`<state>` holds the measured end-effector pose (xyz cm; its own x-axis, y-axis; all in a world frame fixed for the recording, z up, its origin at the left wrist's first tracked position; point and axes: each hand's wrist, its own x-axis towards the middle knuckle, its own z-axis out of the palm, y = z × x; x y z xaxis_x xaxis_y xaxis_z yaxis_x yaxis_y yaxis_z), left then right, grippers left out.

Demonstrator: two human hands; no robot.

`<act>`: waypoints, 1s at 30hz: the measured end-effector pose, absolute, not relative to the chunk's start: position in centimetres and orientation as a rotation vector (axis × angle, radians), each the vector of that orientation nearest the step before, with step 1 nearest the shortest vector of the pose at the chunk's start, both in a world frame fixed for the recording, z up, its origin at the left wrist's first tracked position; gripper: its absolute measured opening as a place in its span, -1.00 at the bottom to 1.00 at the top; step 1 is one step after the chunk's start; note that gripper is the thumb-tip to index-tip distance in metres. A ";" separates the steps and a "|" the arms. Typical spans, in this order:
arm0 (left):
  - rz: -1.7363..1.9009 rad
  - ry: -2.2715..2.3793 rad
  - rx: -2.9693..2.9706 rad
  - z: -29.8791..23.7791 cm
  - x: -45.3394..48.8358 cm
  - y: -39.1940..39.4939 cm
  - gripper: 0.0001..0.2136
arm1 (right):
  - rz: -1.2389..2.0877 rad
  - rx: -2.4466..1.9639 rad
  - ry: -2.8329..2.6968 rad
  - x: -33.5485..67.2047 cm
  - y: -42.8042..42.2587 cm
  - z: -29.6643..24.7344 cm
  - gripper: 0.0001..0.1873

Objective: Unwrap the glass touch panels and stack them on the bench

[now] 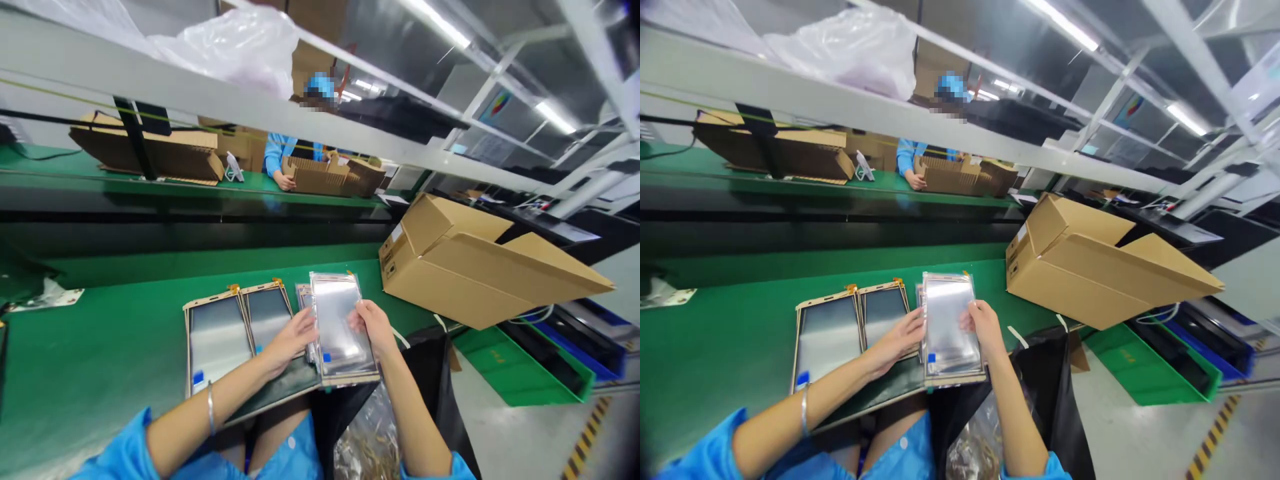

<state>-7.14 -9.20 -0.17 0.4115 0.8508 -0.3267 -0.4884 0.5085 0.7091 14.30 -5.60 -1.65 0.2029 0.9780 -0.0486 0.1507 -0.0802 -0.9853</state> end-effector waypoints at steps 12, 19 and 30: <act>1.001 0.546 0.076 0.1 -14.6 -15.3 -0.51 | 0.325 -0.942 -2.220 2.9 -17.3 -0.3 -0.74; 1.049 0.584 -0.058 1.1 -15.9 -14.9 -0.58 | 0.180 -0.704 -2.436 1.0 -18.5 0.5 -0.82; 1.137 0.659 -0.138 1.1 -15.7 -14.4 -0.78 | -0.087 -0.587 -2.464 0.4 -18.5 1.4 -0.82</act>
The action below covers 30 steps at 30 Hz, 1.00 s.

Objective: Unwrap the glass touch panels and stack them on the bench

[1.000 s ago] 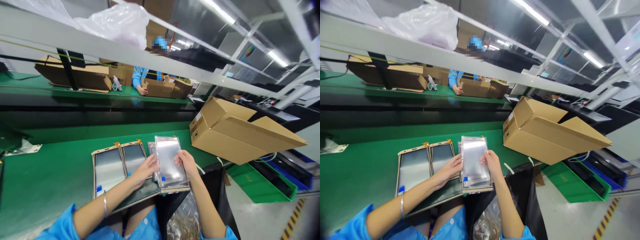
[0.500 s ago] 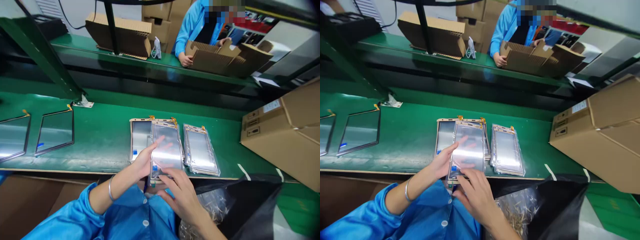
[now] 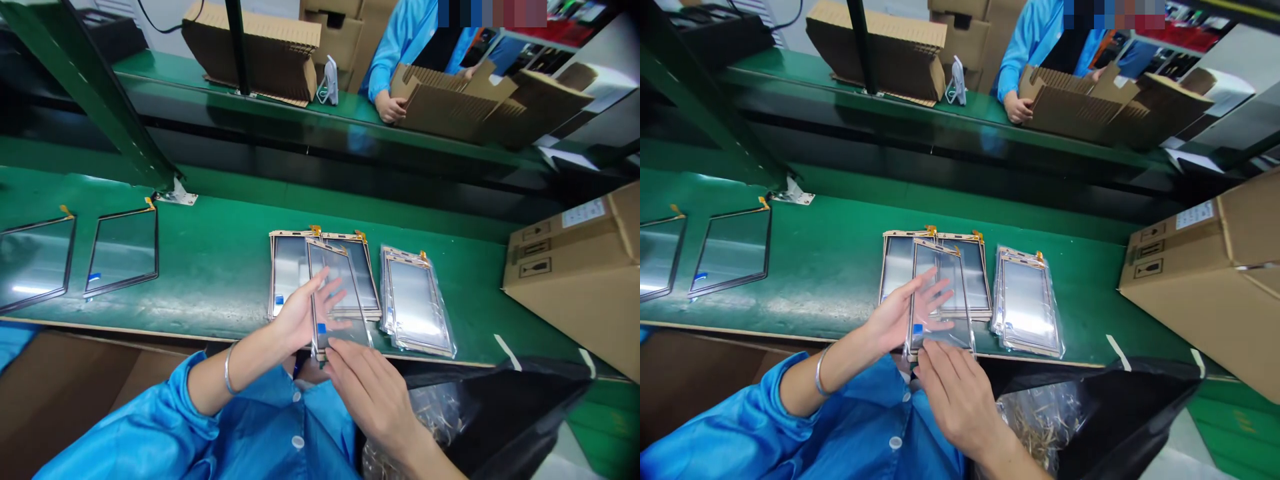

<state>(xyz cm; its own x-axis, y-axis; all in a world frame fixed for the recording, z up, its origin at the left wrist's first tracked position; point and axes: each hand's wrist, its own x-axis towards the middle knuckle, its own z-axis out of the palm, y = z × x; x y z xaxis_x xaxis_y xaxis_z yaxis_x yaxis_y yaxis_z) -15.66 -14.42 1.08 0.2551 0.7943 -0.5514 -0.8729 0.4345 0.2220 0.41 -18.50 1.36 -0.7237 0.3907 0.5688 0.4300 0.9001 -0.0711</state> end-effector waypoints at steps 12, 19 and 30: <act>1.143 0.678 -0.039 1.4 -15.6 -14.5 -0.68 | 0.058 -0.641 -2.391 0.3 -17.8 1.5 -0.75; 1.030 0.597 0.384 0.1 -14.9 -16.4 -0.38 | 1.286 -1.097 -1.543 2.1 -11.5 2.0 -0.87; 0.961 0.829 0.637 -1.1 -18.2 -19.1 -0.65 | 0.650 -1.266 -0.978 12.2 -6.3 1.7 -0.78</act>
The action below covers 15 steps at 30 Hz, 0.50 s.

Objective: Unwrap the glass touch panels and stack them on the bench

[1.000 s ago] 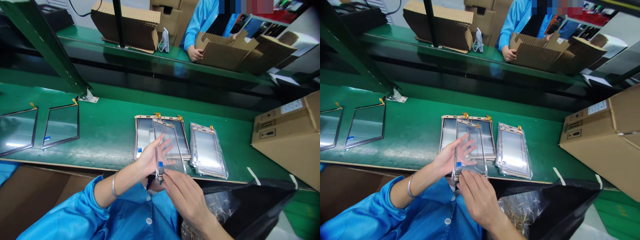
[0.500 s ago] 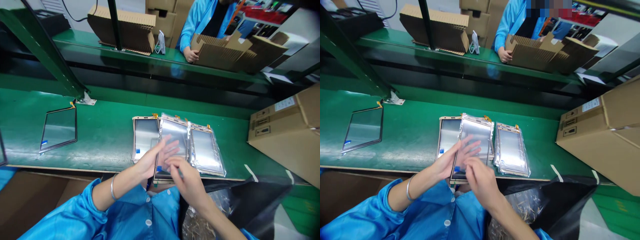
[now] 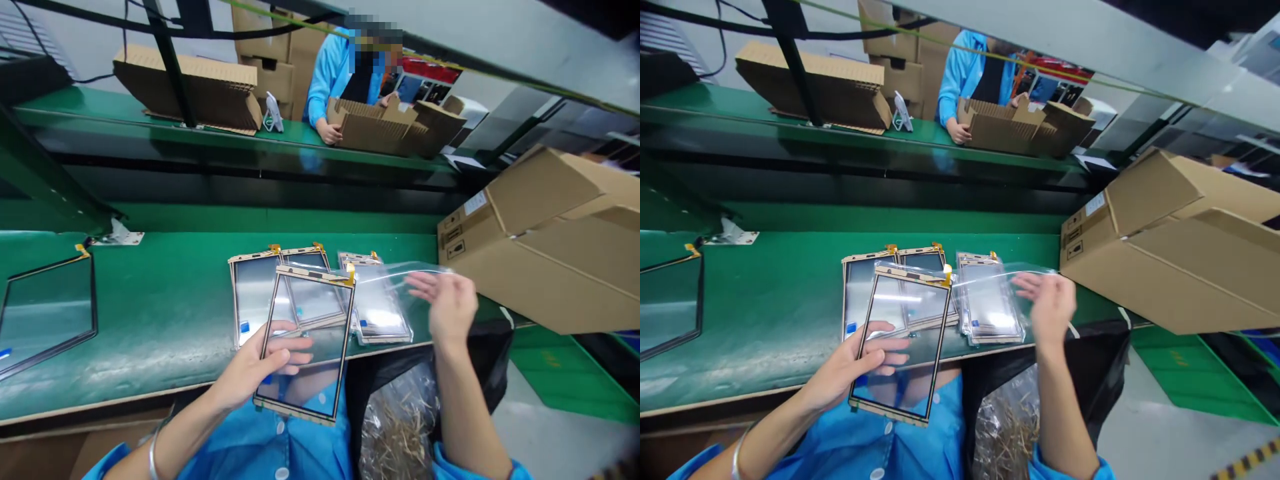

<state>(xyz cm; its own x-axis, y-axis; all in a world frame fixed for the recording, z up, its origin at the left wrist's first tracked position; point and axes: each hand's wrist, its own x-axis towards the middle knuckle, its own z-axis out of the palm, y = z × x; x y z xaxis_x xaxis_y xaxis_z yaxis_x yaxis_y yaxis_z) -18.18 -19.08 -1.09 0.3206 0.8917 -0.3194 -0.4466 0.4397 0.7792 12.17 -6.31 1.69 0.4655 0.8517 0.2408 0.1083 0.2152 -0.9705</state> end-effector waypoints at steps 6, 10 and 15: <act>0.946 0.894 0.662 -1.3 -18.5 -19.5 -0.66 | 0.709 -1.187 -1.159 7.4 -7.4 3.5 -0.82; 0.943 0.906 0.670 -1.3 -18.6 -19.7 -0.67 | 0.852 -1.202 -1.246 6.9 -7.7 4.2 -0.71; 0.919 0.910 0.731 -1.0 -18.0 -19.3 -0.66 | 1.515 -1.062 -1.259 4.0 -10.7 3.6 -0.56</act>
<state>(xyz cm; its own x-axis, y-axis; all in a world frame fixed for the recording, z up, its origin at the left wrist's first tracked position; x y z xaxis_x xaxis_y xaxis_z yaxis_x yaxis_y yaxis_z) -18.00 -19.34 -1.01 0.3064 0.8921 -0.3321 -0.3402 0.4284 0.8371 3.98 -10.66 3.63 -0.2539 0.9641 -0.0782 -0.0999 -0.1065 -0.9893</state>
